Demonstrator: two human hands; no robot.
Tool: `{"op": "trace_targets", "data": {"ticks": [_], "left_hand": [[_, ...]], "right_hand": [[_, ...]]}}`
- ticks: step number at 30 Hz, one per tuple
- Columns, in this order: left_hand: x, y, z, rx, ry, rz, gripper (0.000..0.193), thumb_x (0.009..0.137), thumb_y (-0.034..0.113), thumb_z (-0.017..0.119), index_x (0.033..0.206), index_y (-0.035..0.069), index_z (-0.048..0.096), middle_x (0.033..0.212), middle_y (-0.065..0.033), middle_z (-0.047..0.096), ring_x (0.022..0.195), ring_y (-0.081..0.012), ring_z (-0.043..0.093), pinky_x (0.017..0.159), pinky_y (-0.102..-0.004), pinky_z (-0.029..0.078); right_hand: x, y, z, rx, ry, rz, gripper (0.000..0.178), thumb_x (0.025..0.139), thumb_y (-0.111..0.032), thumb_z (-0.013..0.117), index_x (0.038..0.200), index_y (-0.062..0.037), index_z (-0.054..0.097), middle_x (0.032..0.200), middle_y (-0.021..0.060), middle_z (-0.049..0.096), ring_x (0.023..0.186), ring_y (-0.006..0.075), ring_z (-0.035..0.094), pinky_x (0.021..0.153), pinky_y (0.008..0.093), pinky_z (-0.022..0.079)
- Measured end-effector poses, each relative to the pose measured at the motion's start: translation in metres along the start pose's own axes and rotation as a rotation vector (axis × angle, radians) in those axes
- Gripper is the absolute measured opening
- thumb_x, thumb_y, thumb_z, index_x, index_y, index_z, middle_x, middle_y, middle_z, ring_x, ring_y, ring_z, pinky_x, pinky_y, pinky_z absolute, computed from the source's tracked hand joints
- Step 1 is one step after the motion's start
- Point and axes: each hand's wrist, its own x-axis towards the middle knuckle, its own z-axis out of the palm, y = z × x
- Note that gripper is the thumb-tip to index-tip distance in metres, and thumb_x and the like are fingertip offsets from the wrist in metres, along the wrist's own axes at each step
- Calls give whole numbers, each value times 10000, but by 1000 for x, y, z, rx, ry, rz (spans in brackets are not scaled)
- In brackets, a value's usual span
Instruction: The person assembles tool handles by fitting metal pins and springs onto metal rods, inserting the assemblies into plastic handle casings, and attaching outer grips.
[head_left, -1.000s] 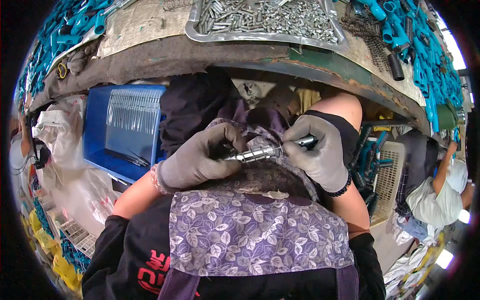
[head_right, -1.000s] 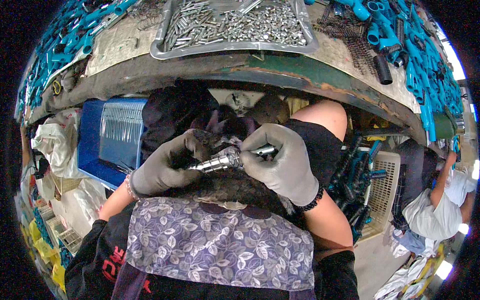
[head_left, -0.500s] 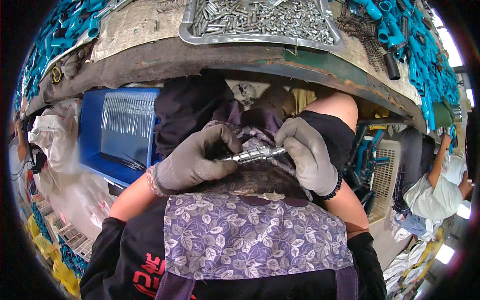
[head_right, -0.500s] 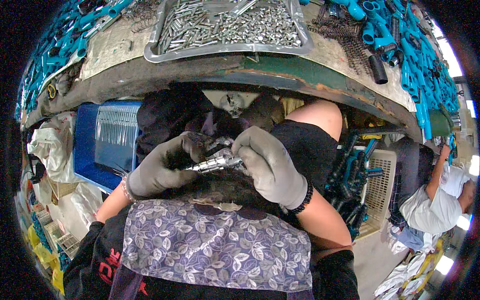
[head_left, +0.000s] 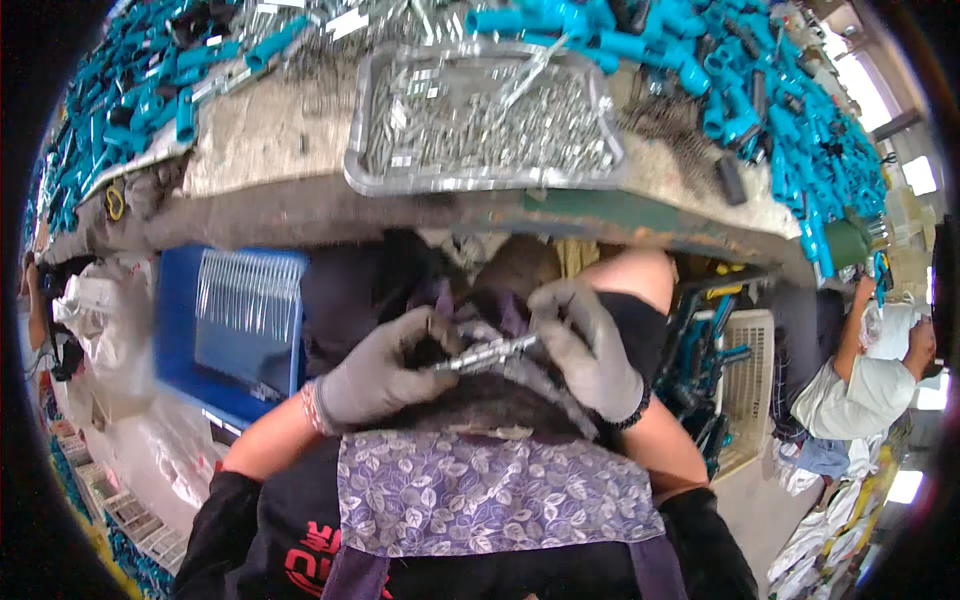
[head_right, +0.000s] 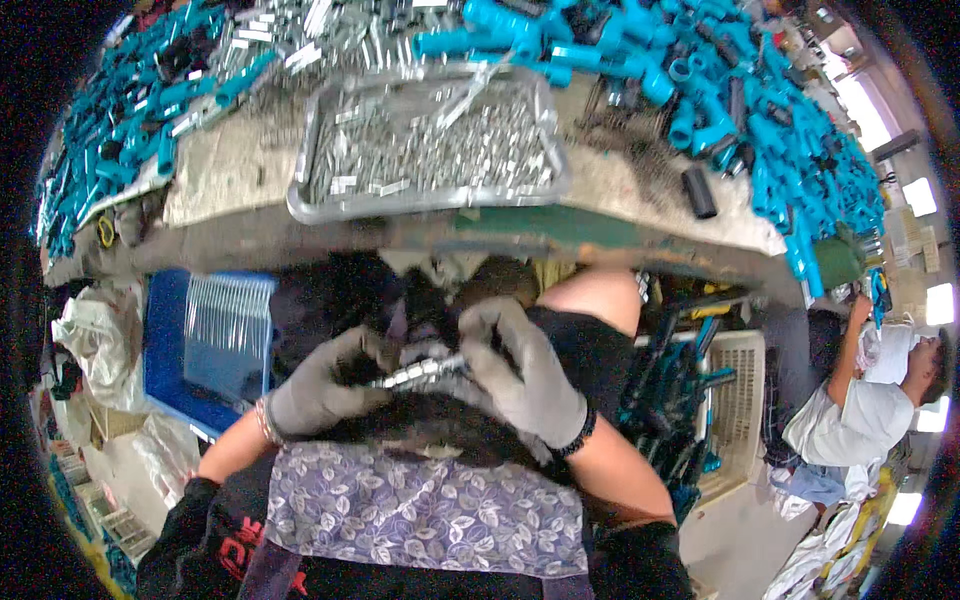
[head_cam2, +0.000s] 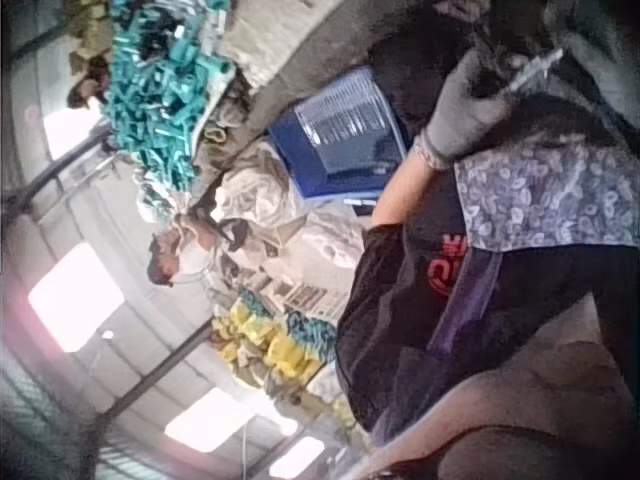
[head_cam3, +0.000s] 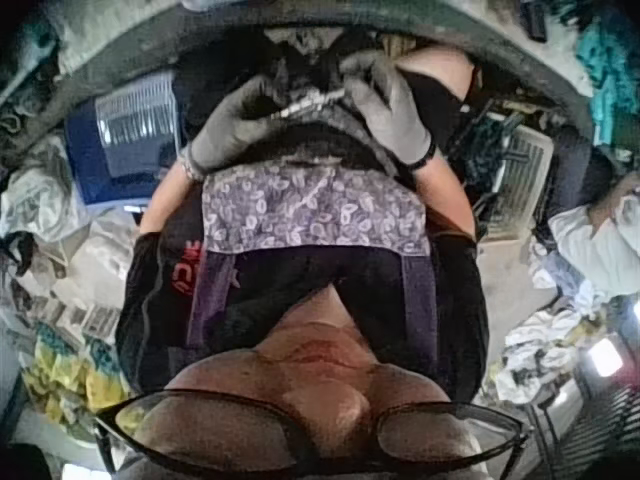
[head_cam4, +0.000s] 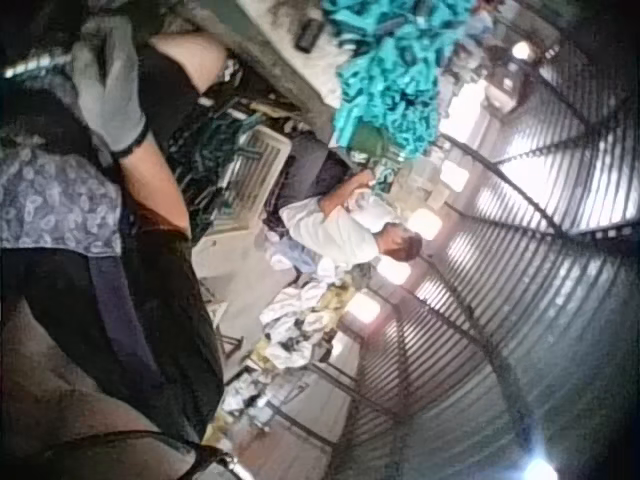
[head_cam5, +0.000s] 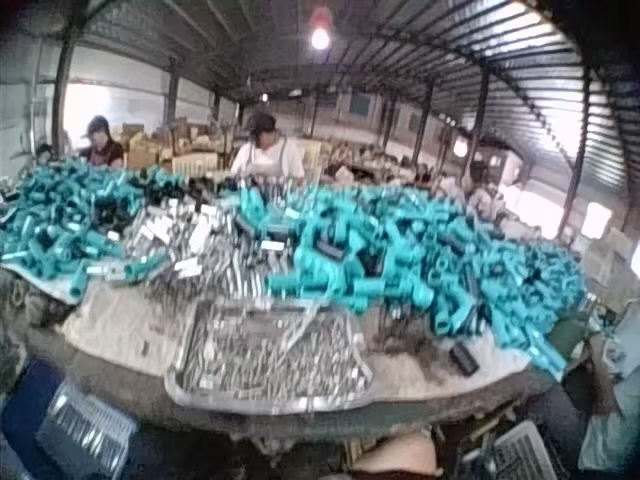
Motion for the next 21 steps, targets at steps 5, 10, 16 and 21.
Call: {"op": "trace_targets", "data": {"ticks": [5,10,16,21], "left_hand": [[7,8,-3,13,-53,-54,273,891,91,690,1124,46,554,1044,2,578,994,-83,518,907,-266,430],[5,7,-19,-90,-54,-41,254,948,66,633,1184,41,541,1093,2,573,995,-68,511,879,-243,431],[-2,-9,-30,-183,10,-42,239,967,68,605,1188,43,516,1053,6,567,964,-65,518,853,-249,442],[-6,15,-35,-143,-14,-154,234,986,94,586,1190,44,485,1040,-8,540,926,-65,496,829,-241,437]], "right_hand": [[4,7,-4,2,-93,52,137,944,-122,604,981,9,622,932,76,632,882,130,585,823,291,474],[47,-31,-28,-460,-68,-241,219,863,-163,706,1026,-26,656,959,155,664,903,244,660,832,345,506],[228,-97,-75,-822,275,-612,193,886,-115,631,1067,-72,684,1009,167,686,990,353,636,873,449,498],[310,-95,-104,-1694,33,-430,412,785,-186,700,1196,-155,680,1431,88,520,1398,319,383,1135,473,327]]}}
